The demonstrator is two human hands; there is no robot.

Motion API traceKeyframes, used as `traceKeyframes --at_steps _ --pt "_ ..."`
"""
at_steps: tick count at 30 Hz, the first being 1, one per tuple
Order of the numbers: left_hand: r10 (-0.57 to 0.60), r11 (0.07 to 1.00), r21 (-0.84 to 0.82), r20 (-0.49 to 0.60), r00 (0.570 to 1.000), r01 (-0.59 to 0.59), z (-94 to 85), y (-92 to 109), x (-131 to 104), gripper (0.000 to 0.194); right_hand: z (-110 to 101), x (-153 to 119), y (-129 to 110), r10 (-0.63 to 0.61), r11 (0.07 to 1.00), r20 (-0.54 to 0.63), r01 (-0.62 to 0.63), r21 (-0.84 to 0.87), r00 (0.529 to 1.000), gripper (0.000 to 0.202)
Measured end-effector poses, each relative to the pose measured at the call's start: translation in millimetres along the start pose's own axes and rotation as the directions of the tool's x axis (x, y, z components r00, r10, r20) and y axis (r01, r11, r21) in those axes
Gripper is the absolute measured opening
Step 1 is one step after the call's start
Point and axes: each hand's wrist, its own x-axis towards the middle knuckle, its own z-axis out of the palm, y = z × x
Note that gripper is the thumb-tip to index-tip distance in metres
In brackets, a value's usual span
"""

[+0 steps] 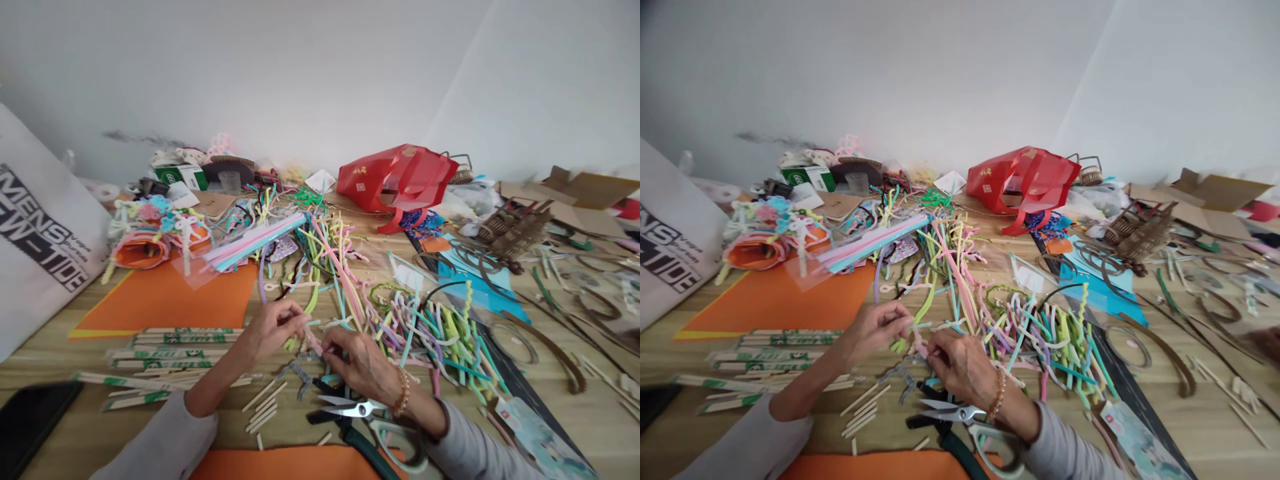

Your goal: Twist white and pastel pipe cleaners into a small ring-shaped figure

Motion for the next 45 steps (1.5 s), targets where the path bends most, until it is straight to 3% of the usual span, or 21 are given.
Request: traceKeyframes --at_steps 4,9,15,29,32,38,45 --pt "0.015 1.000 -0.006 -0.032 0.999 -0.016 -7.3 -15.3 6.8 0.029 0.9 -1.3 -1.7 -0.050 0.998 -0.004 0.049 -0.042 0.999 0.012" --pt "0.024 0.994 0.112 -0.121 0.992 -0.011 -13.6 -31.8 9.8 0.028 1.6 -1.4 -2.1 -0.066 0.997 -0.038 0.064 -0.043 0.997 0.028" --pt "0.046 0.990 0.140 -0.156 0.987 -0.024 -18.7 -26.9 9.8 0.020 3.5 -1.5 -0.8 -0.067 0.997 -0.061 0.064 -0.048 0.996 0.035" --pt "0.065 0.962 0.271 -0.119 0.991 -0.031 -17.5 -25.5 8.9 0.022 5.1 -0.6 9.4 -0.110 0.994 -0.126 0.107 -0.031 0.986 0.035" --pt "0.072 0.968 0.250 -0.147 0.986 -0.034 -19.6 -30.0 9.5 0.024 6.9 0.2 13.2 -0.117 0.993 -0.130 0.114 -0.034 0.985 0.033" --pt "0.059 0.988 0.154 -0.315 0.947 -0.010 -30.3 -29.3 10.9 0.027 7.7 0.3 15.4 -0.122 0.992 -0.110 0.119 -0.036 0.986 0.029" --pt "0.059 0.997 0.075 -0.385 0.921 -0.033 -46.9 -27.6 12.5 0.026 9.9 -0.7 18.6 -0.144 0.989 -0.121 0.138 -0.053 0.982 0.028"
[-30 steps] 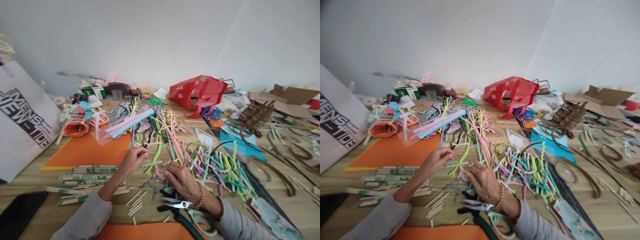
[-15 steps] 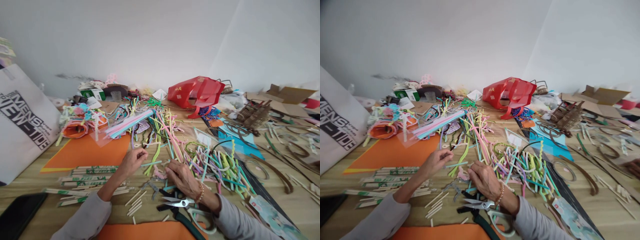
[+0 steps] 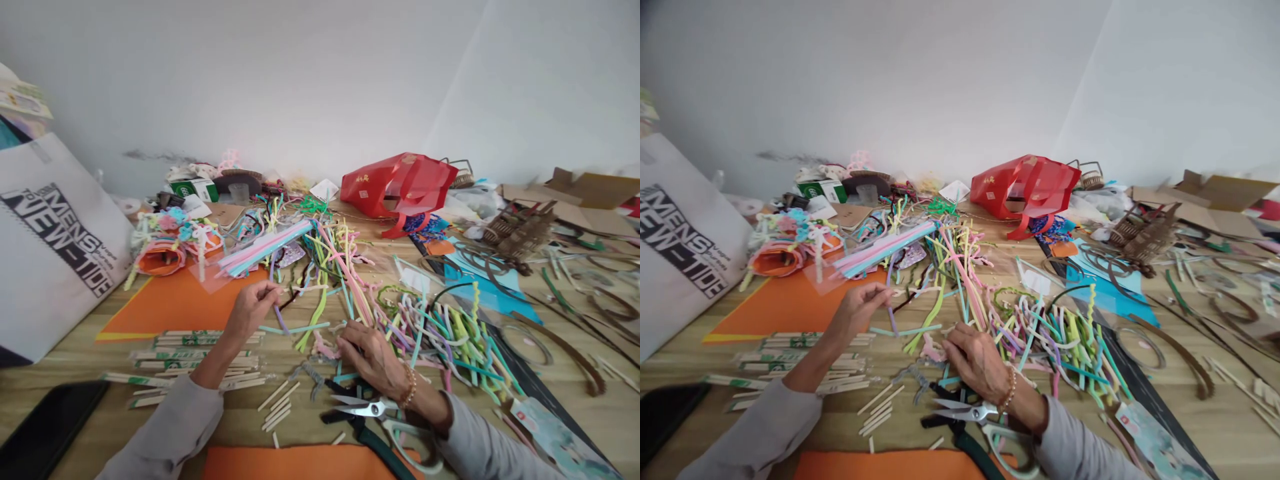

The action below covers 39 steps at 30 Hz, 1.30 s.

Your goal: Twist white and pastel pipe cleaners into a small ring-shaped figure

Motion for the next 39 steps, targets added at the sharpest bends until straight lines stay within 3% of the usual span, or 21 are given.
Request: traceKeyframes --at_steps 12,19,26,29,33,39 --pt "-0.010 1.000 -0.022 -0.097 0.995 0.008 -11.1 -20.4 11.5 0.023 0.0 0.7 -3.1 -0.015 1.000 0.006 0.015 0.021 1.000 0.028" --pt "0.013 0.999 0.043 -0.051 0.999 -0.011 -12.3 -27.8 14.1 0.022 -0.9 1.3 -3.6 0.000 0.999 0.010 0.000 0.032 1.000 0.028" --pt "0.039 0.986 0.160 0.090 0.995 -0.053 4.3 -23.7 6.2 0.014 0.4 0.9 1.2 0.020 0.999 0.002 -0.021 0.039 1.000 0.028" --pt "0.069 0.970 0.221 0.145 0.987 -0.100 8.7 -16.1 1.7 0.010 0.7 1.1 0.8 0.030 0.999 0.013 -0.030 0.024 0.999 0.028" --pt "0.185 0.849 0.449 0.241 0.953 -0.278 10.8 -3.8 -0.3 0.012 0.5 2.2 -1.0 0.020 1.000 0.016 -0.020 0.006 1.000 0.028" --pt "0.297 0.741 0.505 0.345 0.890 -0.443 20.8 -0.6 5.1 0.017 -0.9 2.6 -2.3 0.003 1.000 -0.001 -0.003 0.000 1.000 0.029"
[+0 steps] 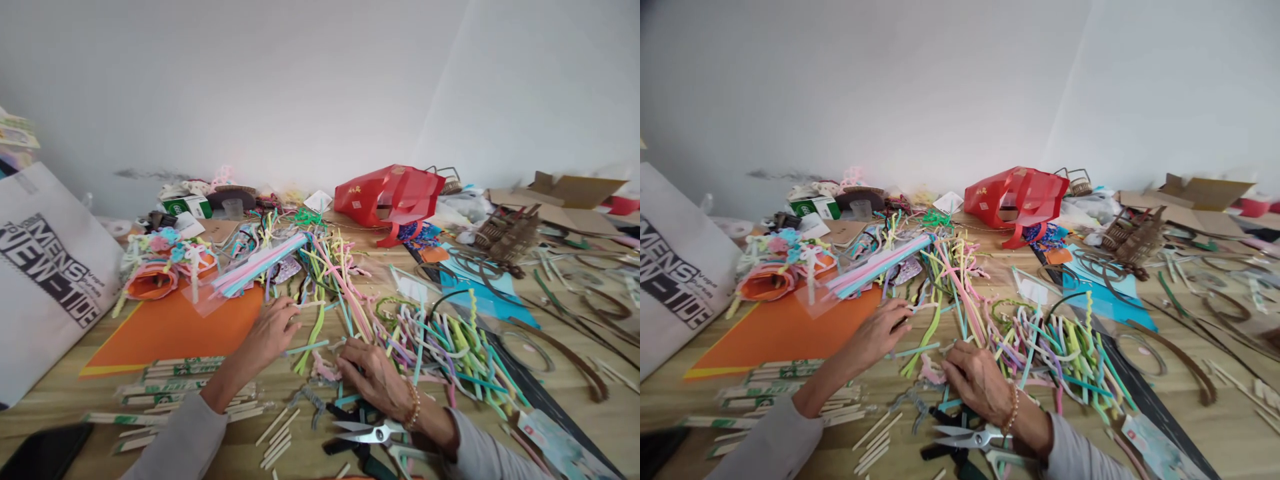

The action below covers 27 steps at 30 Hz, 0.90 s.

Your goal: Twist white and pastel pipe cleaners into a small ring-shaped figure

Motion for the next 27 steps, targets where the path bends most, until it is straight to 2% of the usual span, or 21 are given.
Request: traceKeyframes --at_steps 2,5,8,11,18,22,27 --pt "0.033 0.998 0.051 -0.002 0.999 -0.033 3.8 0.3 2.7 0.018 -0.8 -0.3 -0.9 -0.006 1.000 0.012 0.006 -0.008 1.000 0.028" --pt "0.055 0.996 0.069 0.068 0.996 -0.059 5.9 2.8 5.7 0.017 -1.8 -0.7 -2.7 -0.028 0.999 0.045 0.029 -0.028 0.999 0.027" --pt "0.046 0.995 0.079 0.133 0.990 -0.057 5.9 5.9 7.4 0.017 -2.2 -0.5 -4.2 -0.043 0.997 0.073 0.048 -0.065 0.996 0.027" --pt "0.033 0.995 0.084 0.137 0.990 -0.044 8.8 6.8 7.5 0.021 -2.8 0.0 -5.0 -0.049 0.995 0.089 0.056 -0.082 0.995 0.026" --pt "0.072 0.997 0.012 0.071 0.995 -0.073 18.7 3.9 4.7 0.040 -6.0 0.1 -12.1 -0.070 0.987 0.116 0.086 -0.137 0.991 0.021" --pt "0.069 0.997 -0.023 -0.037 0.997 -0.069 18.1 0.2 4.9 0.036 -7.3 0.6 -17.3 -0.090 0.973 0.141 0.117 -0.199 0.986 0.023" --pt "-0.006 0.997 -0.071 -0.080 0.997 0.001 14.2 -5.5 7.6 0.027 -4.8 0.2 -16.4 -0.132 0.956 0.162 0.169 -0.241 0.978 0.022"
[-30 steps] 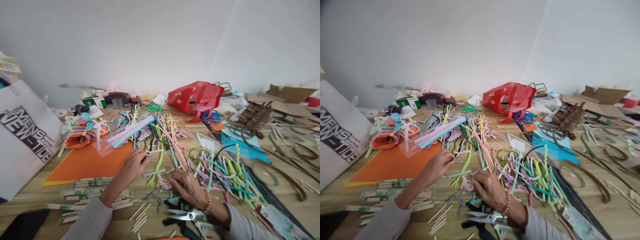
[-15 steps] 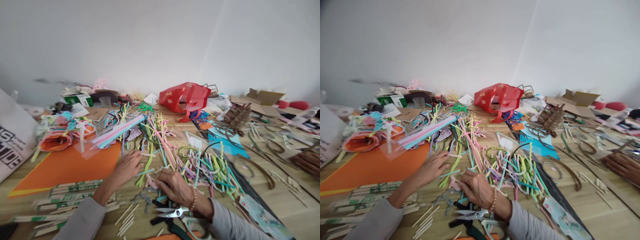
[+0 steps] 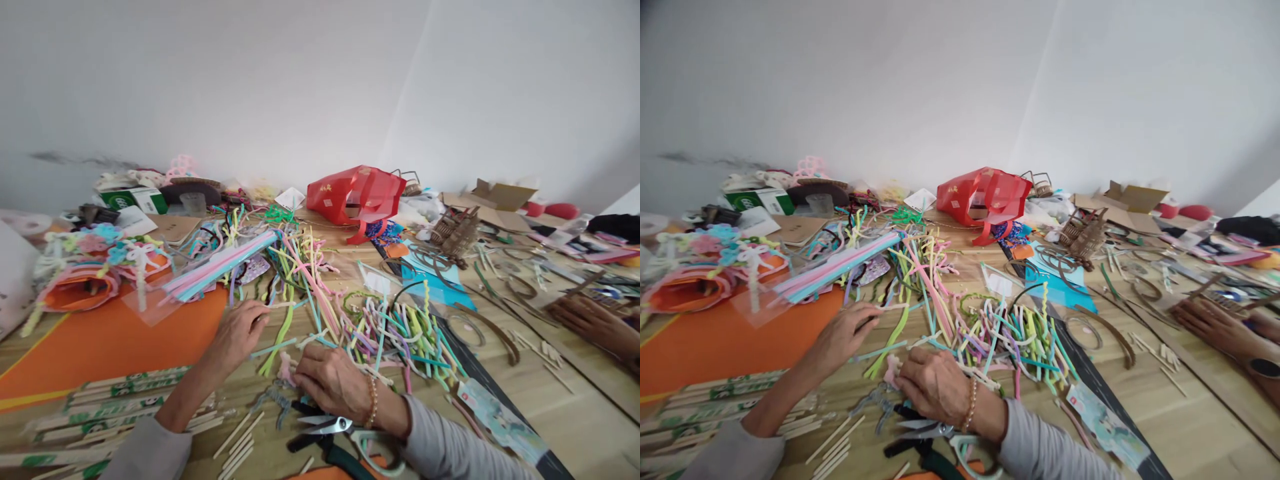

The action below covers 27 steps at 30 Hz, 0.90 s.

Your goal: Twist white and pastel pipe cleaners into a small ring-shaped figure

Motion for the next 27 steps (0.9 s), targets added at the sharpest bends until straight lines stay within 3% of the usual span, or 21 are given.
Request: traceKeyframes --at_steps 9,18,23,27 --pt "-0.144 0.990 -0.003 -0.024 0.989 0.144 -7.8 3.9 1.1 0.021 3.0 -0.1 -3.0 -0.009 1.000 -0.004 0.009 0.015 1.000 0.023" --pt "-0.253 0.967 0.021 -0.030 0.967 0.254 -10.9 -5.6 -1.9 0.022 1.7 0.5 -4.3 -0.004 0.994 -0.026 0.007 0.109 1.000 0.026" --pt "-0.183 0.980 0.049 -0.134 0.974 0.191 -7.9 -16.3 0.5 0.024 3.2 0.4 -3.6 -0.012 0.993 -0.027 0.015 0.119 1.000 0.026" --pt "-0.096 0.983 0.143 -0.105 0.990 0.111 -4.8 -23.0 4.8 0.036 4.0 -0.1 -2.3 0.003 0.991 -0.018 0.000 0.132 1.000 0.024"
